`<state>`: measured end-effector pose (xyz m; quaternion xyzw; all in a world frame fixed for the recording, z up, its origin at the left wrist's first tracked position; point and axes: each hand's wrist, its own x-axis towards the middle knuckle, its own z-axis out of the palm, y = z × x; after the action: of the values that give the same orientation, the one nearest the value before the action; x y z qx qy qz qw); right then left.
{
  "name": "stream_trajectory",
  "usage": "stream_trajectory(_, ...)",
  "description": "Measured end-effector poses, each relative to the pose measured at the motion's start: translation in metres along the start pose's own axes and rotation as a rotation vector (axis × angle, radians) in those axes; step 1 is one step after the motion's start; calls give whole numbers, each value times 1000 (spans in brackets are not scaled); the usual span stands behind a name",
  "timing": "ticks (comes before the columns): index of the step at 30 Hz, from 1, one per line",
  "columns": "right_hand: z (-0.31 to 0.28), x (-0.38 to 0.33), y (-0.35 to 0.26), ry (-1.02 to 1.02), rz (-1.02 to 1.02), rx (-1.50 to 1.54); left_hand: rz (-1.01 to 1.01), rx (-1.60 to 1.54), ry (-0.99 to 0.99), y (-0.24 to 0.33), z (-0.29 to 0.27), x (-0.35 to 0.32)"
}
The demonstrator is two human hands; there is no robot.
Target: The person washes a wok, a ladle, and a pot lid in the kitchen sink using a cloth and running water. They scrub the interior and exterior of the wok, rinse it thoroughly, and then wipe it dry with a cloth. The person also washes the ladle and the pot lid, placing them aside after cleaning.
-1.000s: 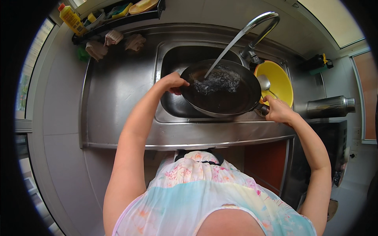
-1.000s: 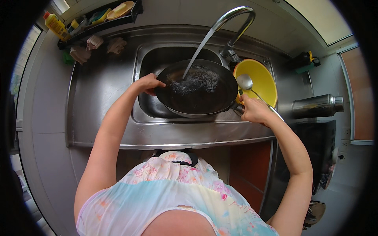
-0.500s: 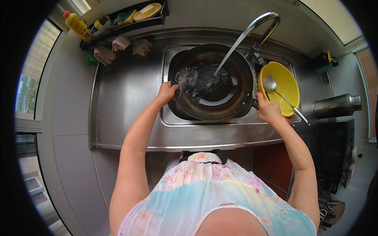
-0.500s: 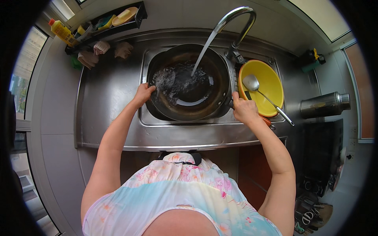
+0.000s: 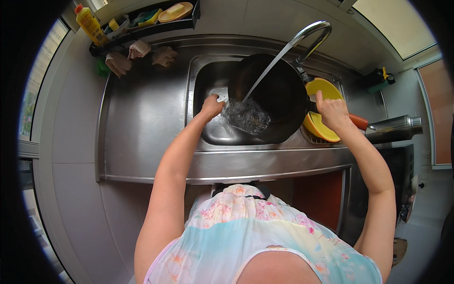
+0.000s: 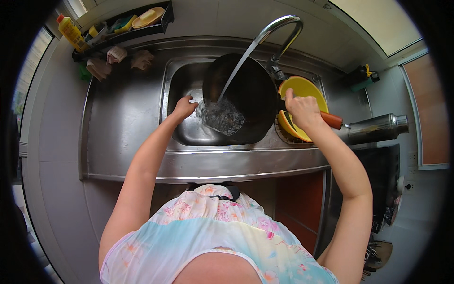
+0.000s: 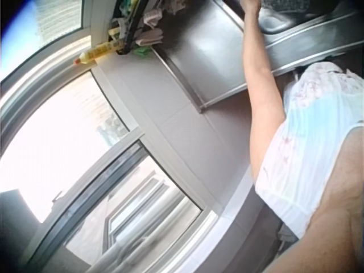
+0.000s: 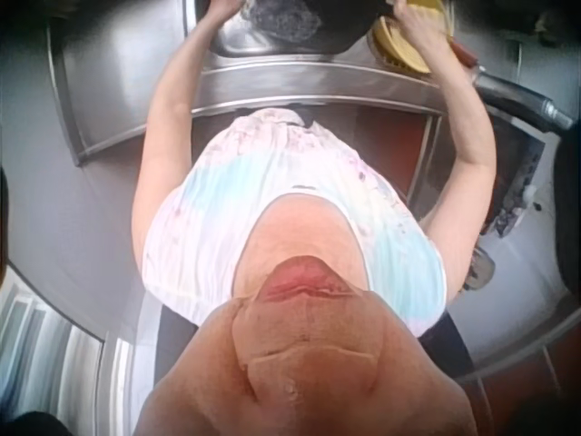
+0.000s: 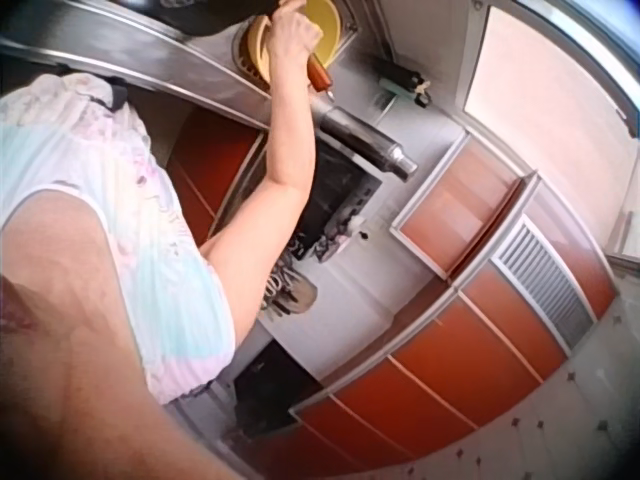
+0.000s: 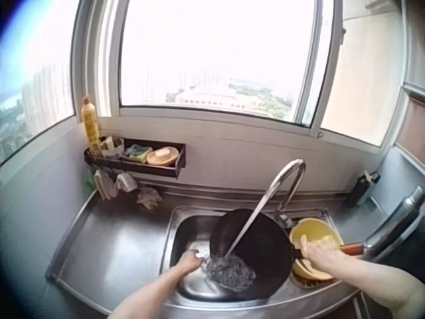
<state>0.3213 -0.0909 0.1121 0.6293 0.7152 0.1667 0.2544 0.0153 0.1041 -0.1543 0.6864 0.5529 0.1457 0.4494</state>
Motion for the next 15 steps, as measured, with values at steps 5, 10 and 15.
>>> stream_trajectory(5, -31, 27, 5, -194, -25, -126, 55, 5, 20, 5, 0, -5)
stream_trajectory(10, -70, 41, 12, -411, 26, -149, 41, 58, 1, 12, 9, -10)
stream_trajectory(15, -104, 50, 20, -539, -17, -116, 4, 53, -107, 2, 22, -12)
